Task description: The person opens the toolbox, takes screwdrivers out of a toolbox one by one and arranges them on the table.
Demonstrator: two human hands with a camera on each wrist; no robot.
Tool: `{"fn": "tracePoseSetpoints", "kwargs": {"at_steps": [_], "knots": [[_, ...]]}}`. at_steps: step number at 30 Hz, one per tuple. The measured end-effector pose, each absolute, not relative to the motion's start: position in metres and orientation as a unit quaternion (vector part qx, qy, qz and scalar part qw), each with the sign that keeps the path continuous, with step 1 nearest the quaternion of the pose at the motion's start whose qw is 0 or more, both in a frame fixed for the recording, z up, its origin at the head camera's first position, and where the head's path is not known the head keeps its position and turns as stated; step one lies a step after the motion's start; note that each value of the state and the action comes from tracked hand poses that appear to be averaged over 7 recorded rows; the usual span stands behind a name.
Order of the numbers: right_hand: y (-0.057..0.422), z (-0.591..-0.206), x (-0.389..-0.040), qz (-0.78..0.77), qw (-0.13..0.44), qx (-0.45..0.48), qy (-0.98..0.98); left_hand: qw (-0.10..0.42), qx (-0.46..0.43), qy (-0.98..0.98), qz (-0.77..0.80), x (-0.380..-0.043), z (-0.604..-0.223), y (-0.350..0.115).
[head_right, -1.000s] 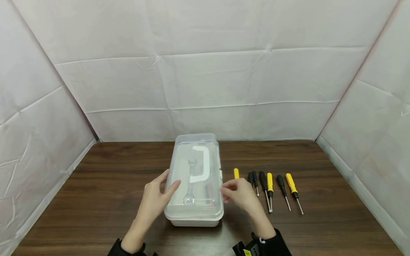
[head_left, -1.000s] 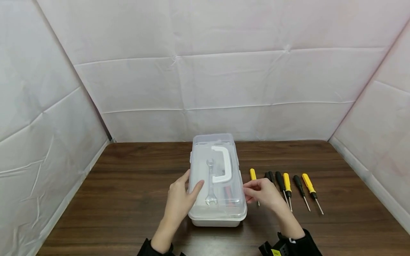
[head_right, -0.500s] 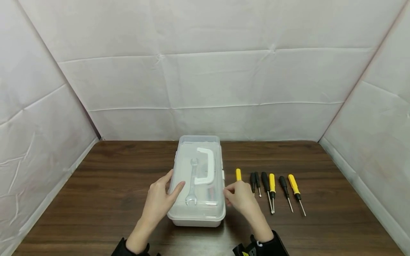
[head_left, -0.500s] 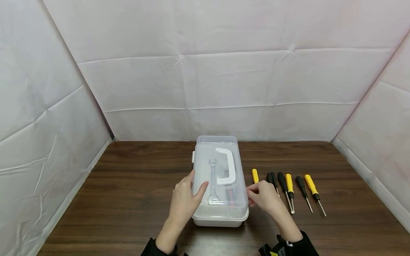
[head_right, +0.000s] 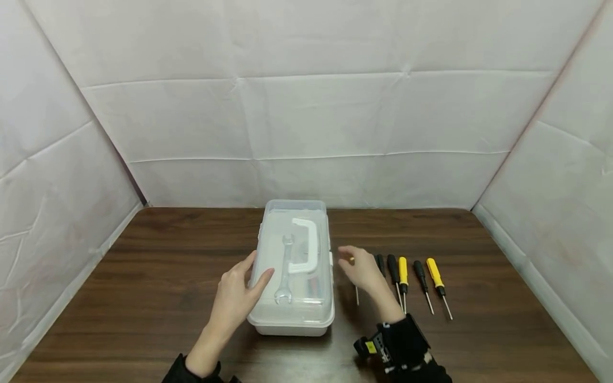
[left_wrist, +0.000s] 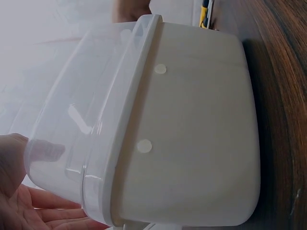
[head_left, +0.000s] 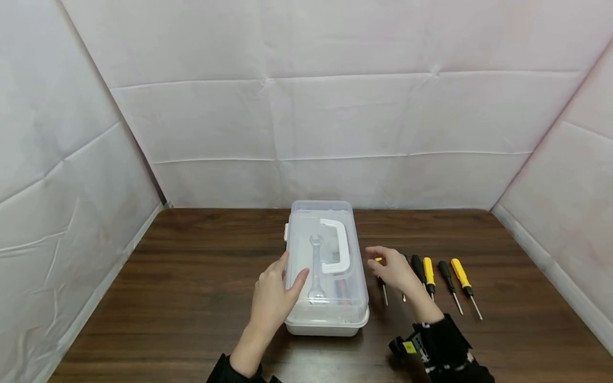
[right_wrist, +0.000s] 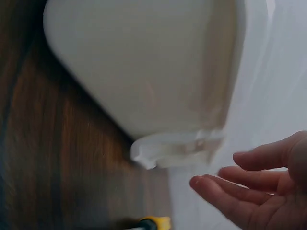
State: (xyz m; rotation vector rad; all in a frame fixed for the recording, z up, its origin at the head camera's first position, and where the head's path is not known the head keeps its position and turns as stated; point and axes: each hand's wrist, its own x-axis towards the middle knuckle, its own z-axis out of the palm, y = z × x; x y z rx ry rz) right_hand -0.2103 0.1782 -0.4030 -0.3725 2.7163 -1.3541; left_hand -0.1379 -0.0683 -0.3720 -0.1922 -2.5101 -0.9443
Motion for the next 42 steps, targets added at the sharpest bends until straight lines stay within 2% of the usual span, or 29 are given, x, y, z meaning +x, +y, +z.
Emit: {"fn": "tracePoseSetpoints", "kwargs": {"at_steps": [5, 10, 19, 35, 42], "knots": [[0.182, -0.415, -0.234, -0.479, 0.105, -0.179, 0.853, 0.221, -0.067, -0.911, -0.342, -0.138, -0.373, -0.068], [0.181, -0.426, -0.241, -0.501, 0.172, -0.232, 0.816, 0.217, -0.067, -0.911, -0.345, -0.137, -0.374, -0.067], [0.179, -0.426, -0.241, -0.464, 0.155, -0.203, 0.848, 0.225, -0.071, -0.909, -0.345, -0.137, -0.374, -0.067], [0.200, -0.413, -0.250, -0.376, 0.136, -0.256, 0.880, 0.218, -0.067, -0.907, -0.354, -0.138, -0.376, -0.064], [0.211, -0.407, -0.251, -0.421, 0.148, -0.201, 0.872, 0.219, -0.067, -0.907, -0.354, -0.139, -0.377, -0.064]]}}
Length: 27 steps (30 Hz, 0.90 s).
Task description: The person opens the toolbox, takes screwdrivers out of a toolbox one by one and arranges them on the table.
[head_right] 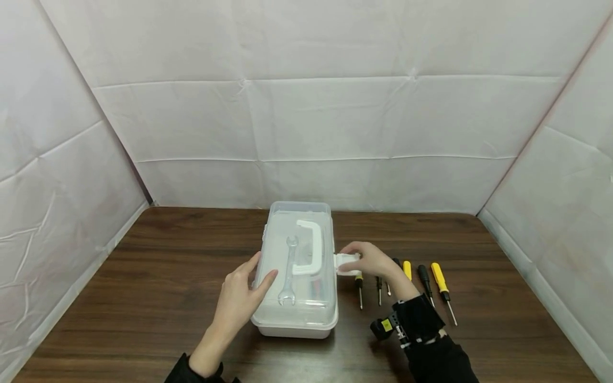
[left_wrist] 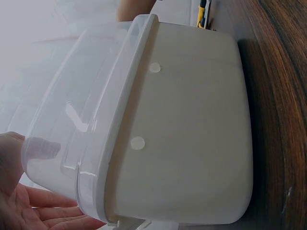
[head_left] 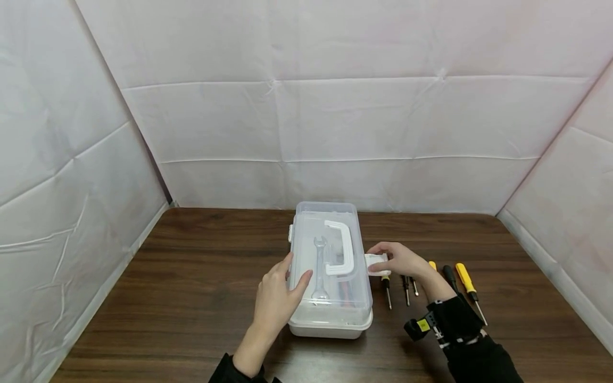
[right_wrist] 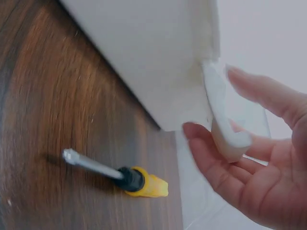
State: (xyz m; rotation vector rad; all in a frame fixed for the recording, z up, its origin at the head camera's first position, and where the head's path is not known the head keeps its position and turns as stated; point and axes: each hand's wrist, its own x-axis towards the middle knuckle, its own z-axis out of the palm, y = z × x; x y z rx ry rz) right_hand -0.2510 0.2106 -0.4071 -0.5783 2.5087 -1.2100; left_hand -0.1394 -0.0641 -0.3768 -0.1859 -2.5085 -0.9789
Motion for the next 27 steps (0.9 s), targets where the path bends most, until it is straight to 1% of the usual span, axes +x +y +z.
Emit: {"fn": "tracePoseSetpoints", "kwargs": {"at_steps": [4, 9, 13, 16, 19, 23, 27], "knots": [[0.216, -0.408, -0.248, -0.511, 0.162, -0.140, 0.833, 0.220, -0.069, -0.906, -0.356, -0.140, -0.377, -0.064], [0.219, -0.413, -0.240, -0.650, 0.206, -0.080, 0.727, 0.217, -0.071, -0.905, -0.359, -0.139, -0.377, -0.064], [0.219, -0.415, -0.232, -0.721, 0.238, -0.064, 0.647, 0.217, -0.072, -0.905, -0.360, -0.138, -0.377, -0.064], [0.218, -0.415, -0.227, -0.758, 0.264, -0.069, 0.592, 0.217, -0.072, -0.905, -0.360, -0.138, -0.377, -0.064], [0.217, -0.415, -0.223, -0.770, 0.279, -0.080, 0.568, 0.217, -0.073, -0.904, -0.361, -0.139, -0.377, -0.064], [0.213, -0.413, -0.220, -0.761, 0.272, -0.092, 0.582, 0.217, -0.074, -0.904, -0.361, -0.139, -0.377, -0.065], [0.207, -0.410, -0.218, -0.736, 0.242, -0.089, 0.626, 0.218, -0.076, -0.903, -0.362, -0.139, -0.378, -0.065]]}}
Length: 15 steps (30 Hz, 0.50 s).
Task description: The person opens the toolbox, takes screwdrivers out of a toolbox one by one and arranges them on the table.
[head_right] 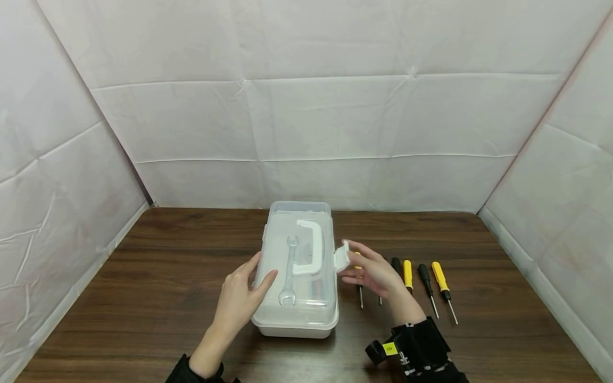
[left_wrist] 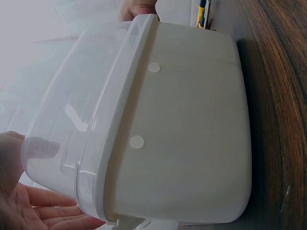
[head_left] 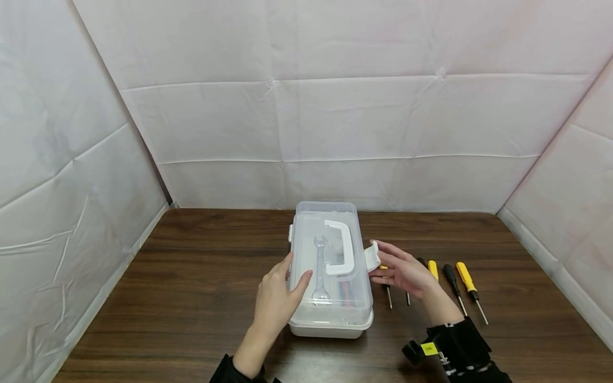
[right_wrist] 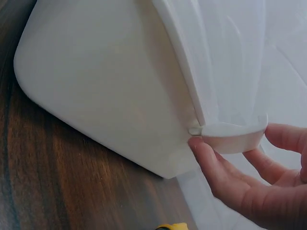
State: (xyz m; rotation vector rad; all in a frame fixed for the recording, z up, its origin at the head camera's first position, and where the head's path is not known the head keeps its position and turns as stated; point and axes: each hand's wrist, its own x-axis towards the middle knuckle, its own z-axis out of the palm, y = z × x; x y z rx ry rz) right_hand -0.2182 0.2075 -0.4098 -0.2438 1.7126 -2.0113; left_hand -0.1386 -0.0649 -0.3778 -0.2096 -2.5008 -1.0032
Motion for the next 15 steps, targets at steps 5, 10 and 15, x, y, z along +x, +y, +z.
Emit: {"fn": "tracePoseSetpoints", "kwargs": {"at_steps": [5, 10, 15], "knots": [[0.199, -0.405, -0.217, -0.699, 0.209, -0.069, 0.680, 0.217, -0.075, -0.904, -0.362, -0.138, -0.378, -0.065], [0.192, -0.405, -0.219, -0.674, 0.198, -0.070, 0.709, 0.220, -0.076, -0.903, -0.362, -0.138, -0.377, -0.066], [0.188, -0.410, -0.220, -0.654, 0.190, -0.057, 0.730, 0.218, -0.075, -0.904, -0.359, -0.137, -0.377, -0.065]]}}
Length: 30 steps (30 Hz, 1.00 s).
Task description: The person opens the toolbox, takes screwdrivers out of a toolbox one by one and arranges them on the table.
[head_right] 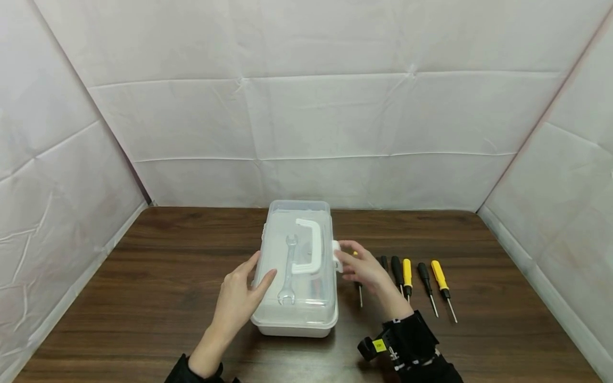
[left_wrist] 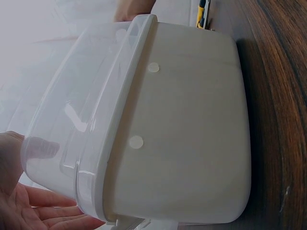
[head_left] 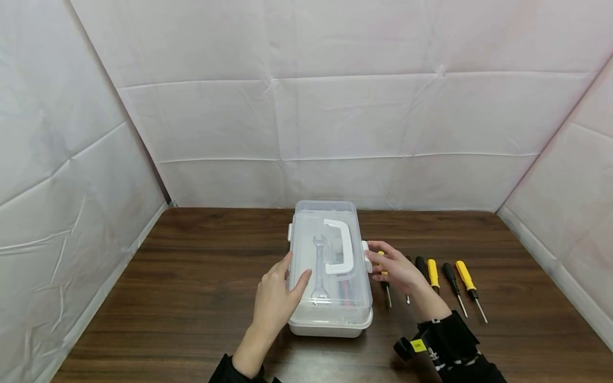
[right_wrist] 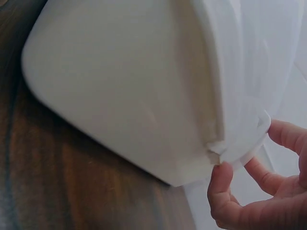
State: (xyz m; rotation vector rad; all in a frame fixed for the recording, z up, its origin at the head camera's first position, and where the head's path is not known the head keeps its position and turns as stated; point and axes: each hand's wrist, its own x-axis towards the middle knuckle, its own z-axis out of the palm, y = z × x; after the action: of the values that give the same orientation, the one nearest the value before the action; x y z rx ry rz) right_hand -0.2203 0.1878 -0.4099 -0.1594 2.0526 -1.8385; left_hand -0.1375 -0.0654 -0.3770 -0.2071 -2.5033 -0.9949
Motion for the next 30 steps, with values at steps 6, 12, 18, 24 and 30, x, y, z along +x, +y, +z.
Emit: {"fn": "tracePoseSetpoints", "kwargs": {"at_steps": [6, 12, 18, 24, 30], "knots": [[0.185, -0.417, -0.220, -0.631, 0.187, -0.028, 0.753, 0.217, -0.074, -0.903, -0.362, -0.137, -0.377, -0.065], [0.184, -0.420, -0.220, -0.635, 0.177, -0.041, 0.751, 0.217, -0.072, -0.904, -0.362, -0.137, -0.375, -0.064], [0.182, -0.415, -0.221, -0.634, 0.177, -0.047, 0.752, 0.228, -0.073, -0.905, -0.352, -0.136, -0.375, -0.064], [0.182, -0.415, -0.221, -0.642, 0.190, -0.051, 0.741, 0.226, -0.074, -0.905, -0.351, -0.135, -0.375, -0.064], [0.179, -0.407, -0.223, -0.591, 0.150, -0.068, 0.789, 0.238, -0.081, -0.909, -0.334, -0.132, -0.372, -0.063]]}}
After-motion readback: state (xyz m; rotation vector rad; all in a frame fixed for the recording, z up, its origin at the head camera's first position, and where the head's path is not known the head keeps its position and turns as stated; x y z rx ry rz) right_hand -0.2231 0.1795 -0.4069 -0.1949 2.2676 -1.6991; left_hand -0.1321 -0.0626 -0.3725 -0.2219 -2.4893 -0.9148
